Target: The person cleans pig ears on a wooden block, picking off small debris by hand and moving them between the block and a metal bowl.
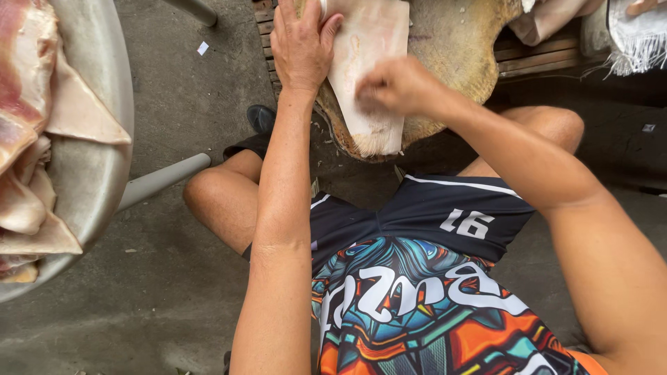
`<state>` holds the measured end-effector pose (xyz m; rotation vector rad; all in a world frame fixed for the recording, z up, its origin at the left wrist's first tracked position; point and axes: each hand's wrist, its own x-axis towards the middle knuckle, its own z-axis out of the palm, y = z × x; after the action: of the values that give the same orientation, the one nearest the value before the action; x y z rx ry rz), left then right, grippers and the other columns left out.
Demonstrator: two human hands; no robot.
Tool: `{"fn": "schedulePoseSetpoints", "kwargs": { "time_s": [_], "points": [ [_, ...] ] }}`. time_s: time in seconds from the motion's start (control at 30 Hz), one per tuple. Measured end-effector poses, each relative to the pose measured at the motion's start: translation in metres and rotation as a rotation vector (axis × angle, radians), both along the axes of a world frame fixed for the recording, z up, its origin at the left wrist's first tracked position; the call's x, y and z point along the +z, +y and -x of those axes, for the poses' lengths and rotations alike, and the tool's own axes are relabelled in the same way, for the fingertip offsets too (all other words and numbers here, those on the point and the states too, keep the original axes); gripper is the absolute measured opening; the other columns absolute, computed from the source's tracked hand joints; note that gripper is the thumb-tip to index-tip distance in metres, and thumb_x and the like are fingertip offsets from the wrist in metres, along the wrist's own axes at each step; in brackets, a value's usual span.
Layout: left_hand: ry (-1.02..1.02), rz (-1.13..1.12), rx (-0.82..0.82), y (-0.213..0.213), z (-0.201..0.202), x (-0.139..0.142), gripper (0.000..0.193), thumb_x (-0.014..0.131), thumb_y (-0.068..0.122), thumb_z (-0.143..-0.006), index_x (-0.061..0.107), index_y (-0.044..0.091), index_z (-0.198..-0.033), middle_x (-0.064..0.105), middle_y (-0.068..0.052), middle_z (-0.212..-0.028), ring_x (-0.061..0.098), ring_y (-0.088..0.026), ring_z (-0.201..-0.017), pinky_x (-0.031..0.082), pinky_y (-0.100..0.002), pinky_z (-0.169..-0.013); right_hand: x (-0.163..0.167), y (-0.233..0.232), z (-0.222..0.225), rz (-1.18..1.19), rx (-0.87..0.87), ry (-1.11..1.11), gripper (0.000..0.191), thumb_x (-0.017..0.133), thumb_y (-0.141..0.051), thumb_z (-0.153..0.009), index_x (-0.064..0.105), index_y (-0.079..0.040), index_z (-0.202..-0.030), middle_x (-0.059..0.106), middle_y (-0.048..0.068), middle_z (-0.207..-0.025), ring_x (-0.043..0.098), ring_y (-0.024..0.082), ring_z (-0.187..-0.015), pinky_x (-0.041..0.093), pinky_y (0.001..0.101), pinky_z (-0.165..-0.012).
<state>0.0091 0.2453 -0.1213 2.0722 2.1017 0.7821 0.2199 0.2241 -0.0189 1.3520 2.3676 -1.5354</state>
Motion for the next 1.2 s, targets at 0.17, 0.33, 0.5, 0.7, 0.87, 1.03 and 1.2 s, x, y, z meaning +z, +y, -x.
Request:
{"fn": "schedulePoseSetpoints", "kwargs": {
  "time_s": [0.17, 0.33, 0.5, 0.7, 0.87, 1.03, 1.2],
  "points": [
    [0.002, -0.093, -0.001, 0.001, -0.001, -0.001, 0.04, 0.066, 0.053, -0.101, 0.067, 0.017, -0.119, 0.05, -0.012, -0.131, 0.057, -0.03, -0.112, 0.051, -0.048, -0.085, -0.003, -0.007, -0.001, 0.084, 0.111, -0.092, 0.018, 0.071, -0.025, -0.093, 0.081, -0.017, -0.106, 0.078, 0.005, -0.101, 0.074, 0.019, -0.09, 0.059, 0.0377, -0.082],
    [-0.011, -0.062, 0.006, 0.001, -0.001, 0.003, 0.039, 0.067, 0.052, -0.1, 0.068, 0.015, -0.113, 0.051, -0.012, -0.131, 0.058, -0.031, -0.11, 0.05, -0.049, -0.081, -0.003, 0.004, 0.01, 0.097, 0.065, -0.082, 0.019, 0.069, -0.026, -0.096, 0.079, -0.017, -0.109, 0.077, 0.005, -0.103, 0.076, 0.018, -0.083, 0.061, 0.0356, -0.078],
    [-0.023, -0.039, -0.012, 0.0, -0.001, 0.005, 0.038, 0.068, 0.051, -0.102, 0.067, 0.015, -0.112, 0.05, -0.011, -0.13, 0.058, -0.031, -0.114, 0.051, -0.049, -0.084, -0.013, 0.018, 0.016, 0.036, 0.048, -0.092, 0.018, 0.066, -0.022, -0.098, 0.081, -0.018, -0.108, 0.078, 0.003, -0.102, 0.075, 0.017, -0.085, 0.061, 0.0364, -0.078],
    [-0.036, -0.097, -0.022, 0.001, -0.002, 0.007, 0.039, 0.069, 0.05, -0.101, 0.066, 0.013, -0.113, 0.048, -0.013, -0.138, 0.058, -0.031, -0.114, 0.053, -0.049, -0.083, 0.007, -0.001, 0.012, 0.016, 0.203, 0.006, 0.018, 0.071, -0.022, -0.089, 0.082, -0.018, -0.103, 0.077, 0.005, -0.093, 0.074, 0.019, -0.083, 0.06, 0.0373, -0.077],
    [-0.045, -0.059, -0.016, -0.002, -0.001, 0.008, 0.038, 0.07, 0.05, -0.101, 0.066, 0.013, -0.111, 0.047, -0.014, -0.136, 0.058, -0.033, -0.116, 0.053, -0.05, -0.083, 0.006, 0.015, 0.023, 0.005, 0.018, 0.003, 0.017, 0.071, -0.021, -0.095, 0.079, -0.016, -0.109, 0.075, 0.006, -0.1, 0.073, 0.019, -0.085, 0.06, 0.0359, -0.08],
    [-0.044, -0.103, -0.016, 0.0, -0.001, 0.007, 0.036, 0.069, 0.048, -0.099, 0.066, 0.013, -0.107, 0.048, -0.016, -0.134, 0.057, -0.035, -0.115, 0.051, -0.051, -0.081, -0.013, -0.001, -0.005, -0.072, 0.3, -0.048, 0.016, 0.072, -0.018, -0.093, 0.083, -0.018, -0.105, 0.077, 0.008, -0.093, 0.071, 0.021, -0.086, 0.057, 0.0388, -0.082],
    [-0.034, -0.053, -0.014, -0.001, -0.002, 0.003, 0.038, 0.07, 0.052, -0.102, 0.067, 0.015, -0.11, 0.049, -0.011, -0.13, 0.058, -0.031, -0.116, 0.052, -0.05, -0.086, -0.005, -0.003, -0.01, 0.003, 0.02, -0.122, 0.019, 0.071, -0.029, -0.095, 0.079, -0.019, -0.109, 0.074, 0.006, -0.099, 0.072, 0.019, -0.087, 0.06, 0.0376, -0.082]
  ]
}}
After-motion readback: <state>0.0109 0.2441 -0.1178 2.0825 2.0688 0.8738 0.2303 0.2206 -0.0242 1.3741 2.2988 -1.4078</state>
